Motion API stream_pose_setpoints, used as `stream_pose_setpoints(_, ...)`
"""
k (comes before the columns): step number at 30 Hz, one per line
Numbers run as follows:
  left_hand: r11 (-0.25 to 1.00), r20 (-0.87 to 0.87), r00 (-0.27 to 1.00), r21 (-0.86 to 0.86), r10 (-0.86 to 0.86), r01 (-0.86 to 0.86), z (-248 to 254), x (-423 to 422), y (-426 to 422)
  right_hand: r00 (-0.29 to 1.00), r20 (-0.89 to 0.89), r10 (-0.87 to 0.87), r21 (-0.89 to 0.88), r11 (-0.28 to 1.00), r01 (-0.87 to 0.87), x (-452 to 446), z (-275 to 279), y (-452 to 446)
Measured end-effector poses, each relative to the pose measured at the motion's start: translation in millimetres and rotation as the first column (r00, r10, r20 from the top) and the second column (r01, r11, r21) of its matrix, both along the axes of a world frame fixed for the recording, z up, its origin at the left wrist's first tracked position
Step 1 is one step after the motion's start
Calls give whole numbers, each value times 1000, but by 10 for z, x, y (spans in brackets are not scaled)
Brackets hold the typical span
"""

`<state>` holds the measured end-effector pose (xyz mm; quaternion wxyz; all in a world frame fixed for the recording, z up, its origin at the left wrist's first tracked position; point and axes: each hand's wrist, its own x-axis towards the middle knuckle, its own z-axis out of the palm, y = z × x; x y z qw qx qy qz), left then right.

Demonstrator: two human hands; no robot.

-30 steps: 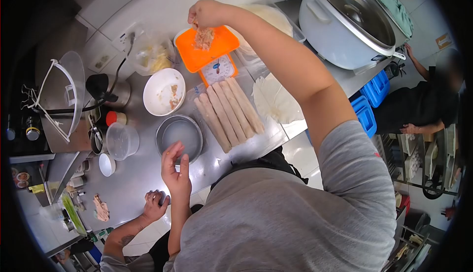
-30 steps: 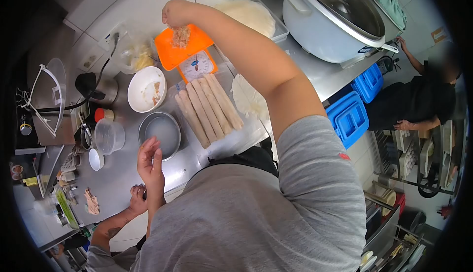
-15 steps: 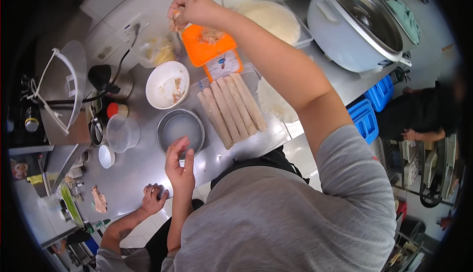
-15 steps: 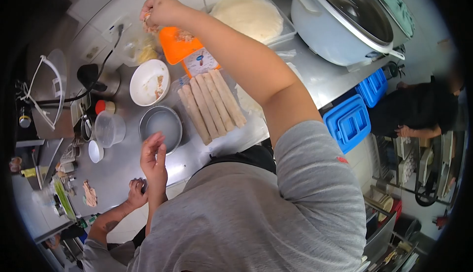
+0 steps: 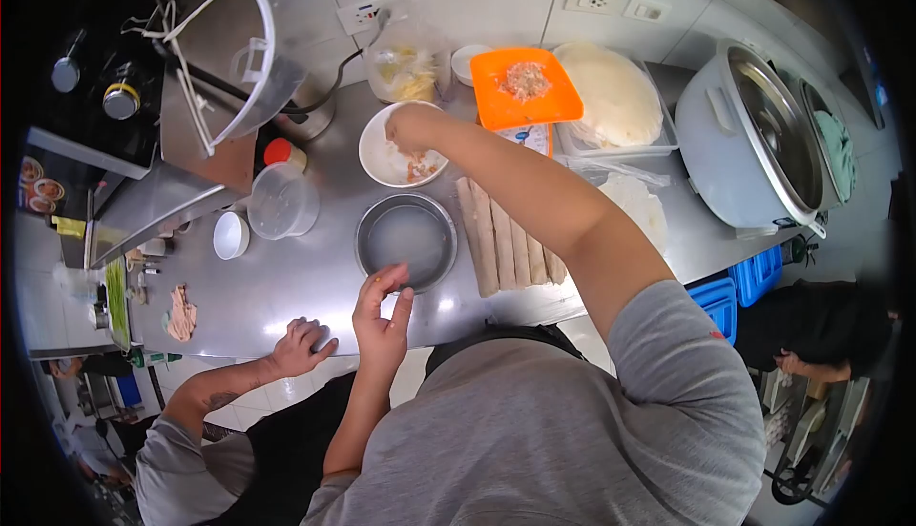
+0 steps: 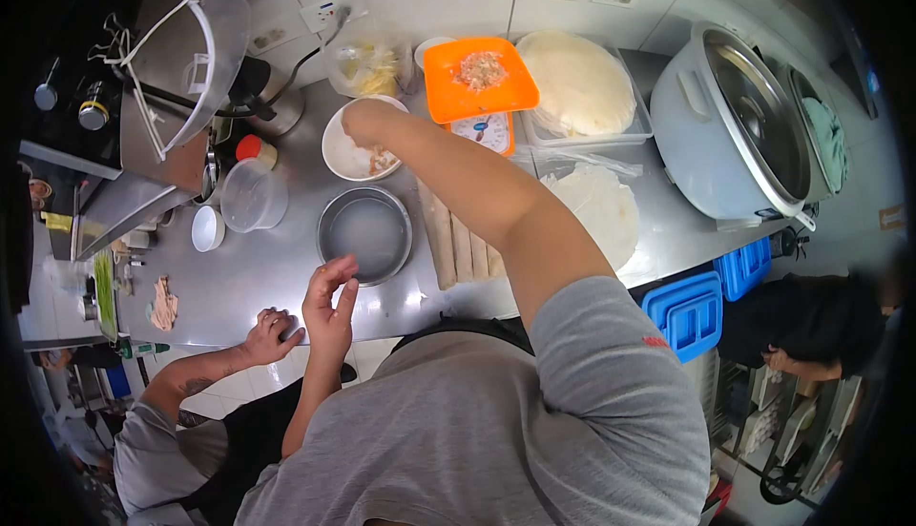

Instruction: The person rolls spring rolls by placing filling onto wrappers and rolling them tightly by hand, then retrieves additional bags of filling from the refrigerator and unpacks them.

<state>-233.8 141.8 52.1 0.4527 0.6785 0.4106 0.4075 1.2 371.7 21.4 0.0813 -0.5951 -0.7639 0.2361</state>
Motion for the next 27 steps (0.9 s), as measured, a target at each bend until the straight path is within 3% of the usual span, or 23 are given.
stream_pose_setpoints(2,1000,8,1000,-11,3,-3,-28,-12,-9,993,73,90,83,992,-96,-3,-349,51)
stream_pose_setpoints(3,1000,11,1000,-15,3,-2,-31,-16,-8,998,34,56,131,990,-60,-8,-297,20)
stream_pose_setpoints(8,1000,-18,1000,-1,-4,4,91,4,40,988,-145,-59,340,934,106,79,204,-181)
stream_pose_setpoints(13,999,-6,1000,26,19,-19,158,-57,90,933,-278,-230,325,891,317,1043,944,-587)
stream_pose_setpoints(15,999,-11,999,16,30,-30,101,-70,70,940,-78,-332,309,889,339,1536,892,-668)
stream_pose_setpoints(18,1000,-10,1000,-3,29,-29,49,7,18,915,158,-371,481,838,256,1766,423,-763)
stream_pose_setpoints(21,1000,-8,1000,-16,20,-20,92,172,-61,915,236,-327,508,844,170,1711,58,-592)
stream_pose_setpoints(24,1000,-50,999,23,5,-4,44,373,-155,904,-78,-420,253,869,426,1527,246,-592)
stream_pose_setpoints(25,998,-63,998,56,9,-5,49,441,-180,853,-371,-367,1,919,395,1615,337,-595)
stream_pose_setpoints(26,997,-78,997,79,8,-2,49,516,-204,689,-627,-363,-234,932,278,1727,433,-638)
stream_pose_setpoints(27,996,-93,996,87,1,7,32,603,-260,613,-729,-303,-162,947,276,1786,595,-811)
